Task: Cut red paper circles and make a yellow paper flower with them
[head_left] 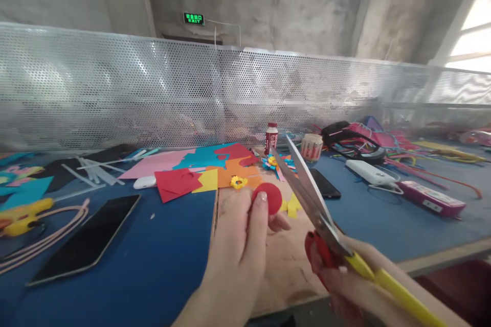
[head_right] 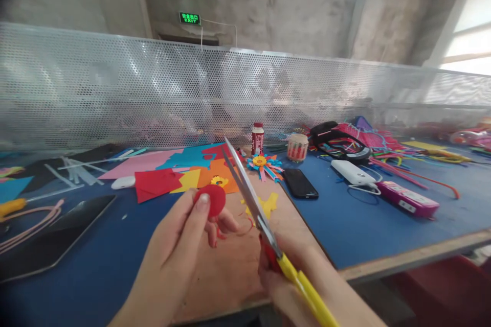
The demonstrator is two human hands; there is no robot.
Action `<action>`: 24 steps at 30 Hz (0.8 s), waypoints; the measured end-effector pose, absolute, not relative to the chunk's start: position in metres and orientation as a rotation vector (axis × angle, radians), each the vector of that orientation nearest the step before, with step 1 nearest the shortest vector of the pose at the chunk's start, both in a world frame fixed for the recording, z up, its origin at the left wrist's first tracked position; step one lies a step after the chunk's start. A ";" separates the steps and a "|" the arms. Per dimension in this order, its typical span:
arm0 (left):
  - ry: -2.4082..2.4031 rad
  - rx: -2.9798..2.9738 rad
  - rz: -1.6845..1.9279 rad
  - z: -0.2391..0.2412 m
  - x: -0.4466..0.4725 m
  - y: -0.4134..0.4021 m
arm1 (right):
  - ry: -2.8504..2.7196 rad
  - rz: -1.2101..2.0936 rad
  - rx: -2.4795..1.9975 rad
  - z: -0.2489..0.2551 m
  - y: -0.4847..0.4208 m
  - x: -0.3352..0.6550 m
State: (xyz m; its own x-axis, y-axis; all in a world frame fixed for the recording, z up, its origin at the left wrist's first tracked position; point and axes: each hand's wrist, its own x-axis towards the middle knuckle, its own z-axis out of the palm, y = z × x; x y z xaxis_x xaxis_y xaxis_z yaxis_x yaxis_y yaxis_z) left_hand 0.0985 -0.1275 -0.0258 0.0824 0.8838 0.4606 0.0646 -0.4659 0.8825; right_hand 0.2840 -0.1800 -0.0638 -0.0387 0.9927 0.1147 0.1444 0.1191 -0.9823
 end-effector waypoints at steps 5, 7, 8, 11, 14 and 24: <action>0.960 1.572 1.550 -0.025 0.093 -0.119 | -1.576 0.974 -1.205 -0.043 -0.131 0.290; 0.971 1.540 1.606 -0.029 0.098 -0.116 | -1.654 0.923 -1.270 -0.039 -0.114 0.292; 0.974 1.535 1.613 -0.030 0.101 -0.115 | -1.671 0.912 -1.295 -0.038 -0.107 0.293; 0.932 1.548 1.554 -0.024 0.108 -0.112 | -1.739 0.813 -1.342 -0.038 -0.090 0.295; 0.852 1.593 1.490 -0.006 0.106 -0.103 | -1.837 0.592 -1.300 -0.041 -0.080 0.292; 0.768 1.752 1.827 -0.014 0.113 -0.014 | -1.754 0.327 -1.241 -0.064 -0.033 0.267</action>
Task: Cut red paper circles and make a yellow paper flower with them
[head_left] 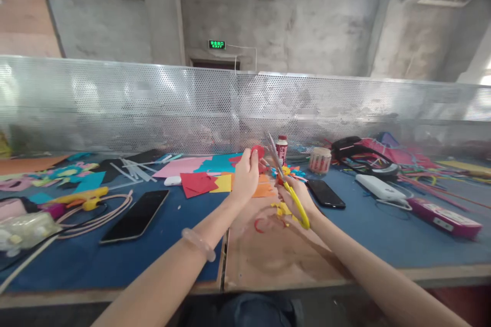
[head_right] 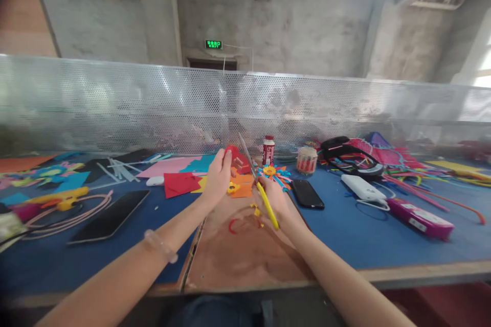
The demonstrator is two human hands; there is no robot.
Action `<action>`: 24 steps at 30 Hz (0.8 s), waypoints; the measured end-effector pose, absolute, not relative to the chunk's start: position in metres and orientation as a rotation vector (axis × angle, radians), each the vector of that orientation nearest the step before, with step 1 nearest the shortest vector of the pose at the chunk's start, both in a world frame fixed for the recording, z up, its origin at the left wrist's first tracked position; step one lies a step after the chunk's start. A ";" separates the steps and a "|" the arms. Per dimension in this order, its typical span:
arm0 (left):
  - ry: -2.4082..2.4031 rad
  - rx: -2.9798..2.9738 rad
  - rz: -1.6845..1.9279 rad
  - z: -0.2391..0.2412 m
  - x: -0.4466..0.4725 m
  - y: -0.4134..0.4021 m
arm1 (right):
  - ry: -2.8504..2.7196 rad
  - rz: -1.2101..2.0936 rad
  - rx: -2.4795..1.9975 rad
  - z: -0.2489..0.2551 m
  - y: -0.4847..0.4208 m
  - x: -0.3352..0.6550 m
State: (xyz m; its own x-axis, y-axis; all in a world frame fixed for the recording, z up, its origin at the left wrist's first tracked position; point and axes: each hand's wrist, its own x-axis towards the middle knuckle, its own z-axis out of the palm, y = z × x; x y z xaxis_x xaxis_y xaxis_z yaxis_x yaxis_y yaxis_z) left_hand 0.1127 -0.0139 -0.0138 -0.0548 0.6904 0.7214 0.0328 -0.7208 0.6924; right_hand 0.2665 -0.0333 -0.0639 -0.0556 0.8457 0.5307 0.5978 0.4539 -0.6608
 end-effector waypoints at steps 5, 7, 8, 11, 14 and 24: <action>0.799 1.791 1.906 -0.031 0.108 -0.009 | -1.842 0.129 -1.252 -0.067 -0.030 0.274; 0.800 1.785 1.934 -0.032 0.106 -0.015 | -1.874 0.073 -1.245 -0.067 -0.033 0.277; 0.807 1.796 1.931 -0.031 0.106 -0.018 | -1.884 0.066 -1.247 -0.068 -0.034 0.278; 0.826 1.915 1.868 -0.032 0.106 -0.027 | -1.911 0.089 -1.241 -0.069 -0.037 0.281; 0.836 2.002 1.843 -0.033 0.106 -0.034 | -1.949 0.119 -1.210 -0.071 -0.039 0.282; 0.872 2.119 1.815 -0.031 0.107 -0.040 | -1.976 0.311 -1.104 -0.081 -0.038 0.285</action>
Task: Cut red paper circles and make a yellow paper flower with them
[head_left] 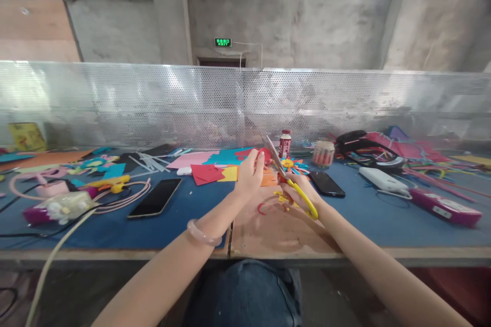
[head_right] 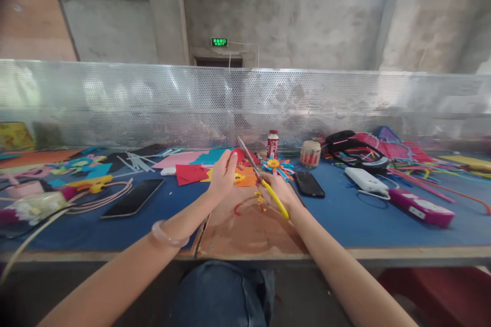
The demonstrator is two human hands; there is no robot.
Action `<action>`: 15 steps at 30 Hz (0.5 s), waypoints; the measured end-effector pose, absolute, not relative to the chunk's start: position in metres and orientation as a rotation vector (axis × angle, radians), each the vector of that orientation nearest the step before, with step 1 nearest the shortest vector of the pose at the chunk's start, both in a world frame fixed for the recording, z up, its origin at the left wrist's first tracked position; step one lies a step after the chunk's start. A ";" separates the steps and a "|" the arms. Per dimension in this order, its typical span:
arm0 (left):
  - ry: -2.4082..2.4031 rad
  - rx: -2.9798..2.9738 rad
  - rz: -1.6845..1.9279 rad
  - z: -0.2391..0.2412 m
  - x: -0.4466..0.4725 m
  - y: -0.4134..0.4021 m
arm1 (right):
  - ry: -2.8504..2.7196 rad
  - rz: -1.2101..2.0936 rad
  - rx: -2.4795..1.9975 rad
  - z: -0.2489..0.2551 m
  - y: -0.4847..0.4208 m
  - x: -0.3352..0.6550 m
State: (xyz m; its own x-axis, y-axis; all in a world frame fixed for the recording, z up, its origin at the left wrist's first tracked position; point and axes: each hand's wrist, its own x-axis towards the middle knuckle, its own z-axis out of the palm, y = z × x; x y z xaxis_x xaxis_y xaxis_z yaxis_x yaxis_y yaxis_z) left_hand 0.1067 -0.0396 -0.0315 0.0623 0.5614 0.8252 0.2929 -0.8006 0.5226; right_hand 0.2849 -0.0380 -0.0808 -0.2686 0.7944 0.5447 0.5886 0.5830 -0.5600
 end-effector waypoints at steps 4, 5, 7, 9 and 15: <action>0.885 2.147 1.843 -0.033 0.108 -0.038 | -1.978 0.301 -1.112 -0.082 -0.038 0.283; 0.884 2.158 1.848 -0.033 0.108 -0.038 | -1.977 0.293 -1.111 -0.082 -0.038 0.282; 0.882 2.183 1.865 -0.034 0.109 -0.039 | -1.972 0.278 -1.109 -0.081 -0.039 0.281; 0.886 2.195 1.882 -0.034 0.111 -0.039 | -1.972 0.264 -1.110 -0.080 -0.039 0.280; 0.876 2.189 1.894 -0.034 0.112 -0.039 | -1.975 0.236 -1.120 -0.078 -0.041 0.280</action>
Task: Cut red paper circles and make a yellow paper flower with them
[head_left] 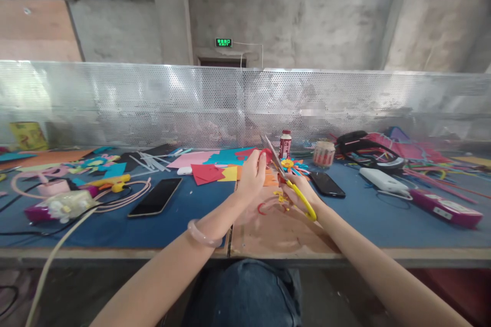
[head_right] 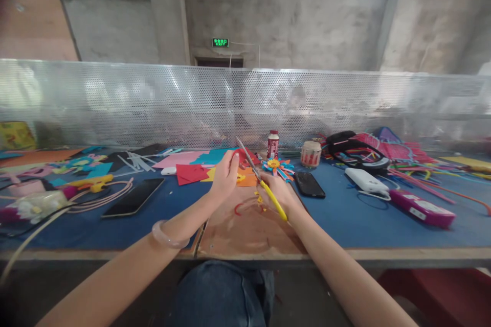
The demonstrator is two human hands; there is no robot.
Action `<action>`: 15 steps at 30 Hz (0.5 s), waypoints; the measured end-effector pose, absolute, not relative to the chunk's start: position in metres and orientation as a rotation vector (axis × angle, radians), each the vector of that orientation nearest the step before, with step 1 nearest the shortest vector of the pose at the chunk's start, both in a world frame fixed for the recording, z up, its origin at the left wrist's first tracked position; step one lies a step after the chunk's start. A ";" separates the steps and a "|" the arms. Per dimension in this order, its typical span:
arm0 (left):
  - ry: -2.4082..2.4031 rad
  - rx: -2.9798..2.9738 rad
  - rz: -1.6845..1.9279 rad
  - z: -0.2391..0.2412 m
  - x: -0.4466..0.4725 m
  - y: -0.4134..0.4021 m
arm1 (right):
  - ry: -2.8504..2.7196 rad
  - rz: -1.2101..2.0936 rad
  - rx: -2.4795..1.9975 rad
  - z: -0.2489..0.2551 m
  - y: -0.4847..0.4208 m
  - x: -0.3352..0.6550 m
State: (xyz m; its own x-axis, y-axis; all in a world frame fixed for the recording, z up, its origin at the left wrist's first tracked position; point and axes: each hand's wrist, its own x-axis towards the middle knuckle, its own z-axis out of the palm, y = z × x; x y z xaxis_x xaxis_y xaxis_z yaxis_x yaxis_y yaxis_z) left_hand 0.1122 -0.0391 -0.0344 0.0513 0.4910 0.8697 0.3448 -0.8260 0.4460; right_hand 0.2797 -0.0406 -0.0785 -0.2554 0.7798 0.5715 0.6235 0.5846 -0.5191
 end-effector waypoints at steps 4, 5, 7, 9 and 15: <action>0.894 2.178 1.888 -0.036 0.113 -0.038 | -1.972 0.215 -1.108 -0.079 -0.040 0.280; 0.907 2.175 1.882 -0.037 0.113 -0.038 | -1.966 0.208 -1.108 -0.080 -0.040 0.280; 0.932 2.176 1.863 -0.037 0.113 -0.039 | -1.955 0.196 -1.113 -0.080 -0.039 0.280; 0.946 2.180 1.848 -0.037 0.114 -0.039 | -1.950 0.191 -1.115 -0.080 -0.039 0.280; 0.951 2.170 1.848 -0.037 0.114 -0.040 | -1.954 0.170 -1.110 -0.078 -0.042 0.279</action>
